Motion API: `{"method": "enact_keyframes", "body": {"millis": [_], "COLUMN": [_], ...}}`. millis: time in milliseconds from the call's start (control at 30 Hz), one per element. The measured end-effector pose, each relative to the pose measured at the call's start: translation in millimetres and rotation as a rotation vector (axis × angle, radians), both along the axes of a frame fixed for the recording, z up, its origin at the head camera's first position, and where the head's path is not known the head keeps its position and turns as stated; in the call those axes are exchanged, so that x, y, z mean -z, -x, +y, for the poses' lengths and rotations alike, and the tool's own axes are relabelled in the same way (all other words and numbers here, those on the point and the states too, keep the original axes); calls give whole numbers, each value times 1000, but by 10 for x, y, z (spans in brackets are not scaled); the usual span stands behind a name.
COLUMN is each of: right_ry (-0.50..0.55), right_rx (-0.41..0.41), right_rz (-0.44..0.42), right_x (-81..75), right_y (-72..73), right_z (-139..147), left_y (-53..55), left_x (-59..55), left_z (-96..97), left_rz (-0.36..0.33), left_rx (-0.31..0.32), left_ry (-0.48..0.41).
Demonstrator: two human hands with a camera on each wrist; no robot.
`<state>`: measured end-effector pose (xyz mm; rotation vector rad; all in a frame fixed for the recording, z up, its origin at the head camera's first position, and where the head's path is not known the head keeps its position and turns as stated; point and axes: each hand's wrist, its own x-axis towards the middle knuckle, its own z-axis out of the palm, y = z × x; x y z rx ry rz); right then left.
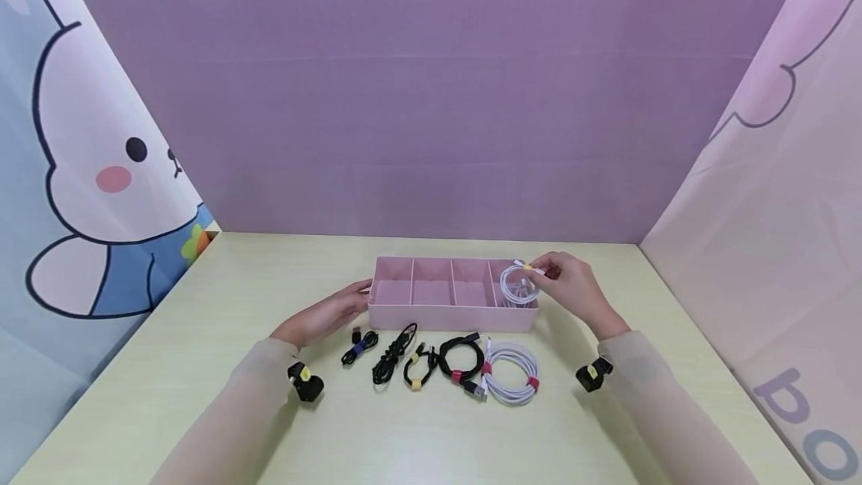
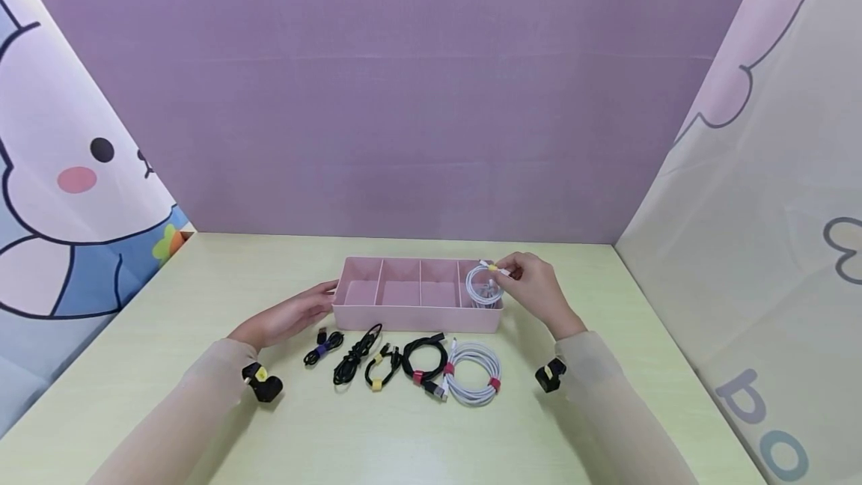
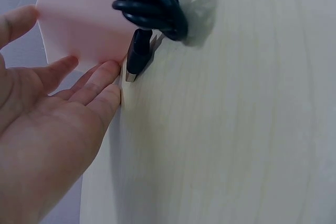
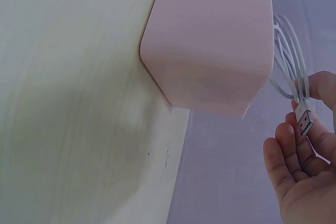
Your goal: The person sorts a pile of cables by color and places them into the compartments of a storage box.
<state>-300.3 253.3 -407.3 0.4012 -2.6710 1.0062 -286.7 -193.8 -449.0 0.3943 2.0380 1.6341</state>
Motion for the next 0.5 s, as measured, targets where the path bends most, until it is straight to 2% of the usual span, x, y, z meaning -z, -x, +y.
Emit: {"method": "enact_keyframes", "body": {"millis": [500], "right_ry": [8], "right_rx": [8], "right_rz": [-10], "right_x": [41], "right_y": [24], "right_z": [-61], "left_y": [12], "left_x": [34], "left_z": [-5], "left_rz": [16], "left_rx": [5], "left_ry": [-10]}}
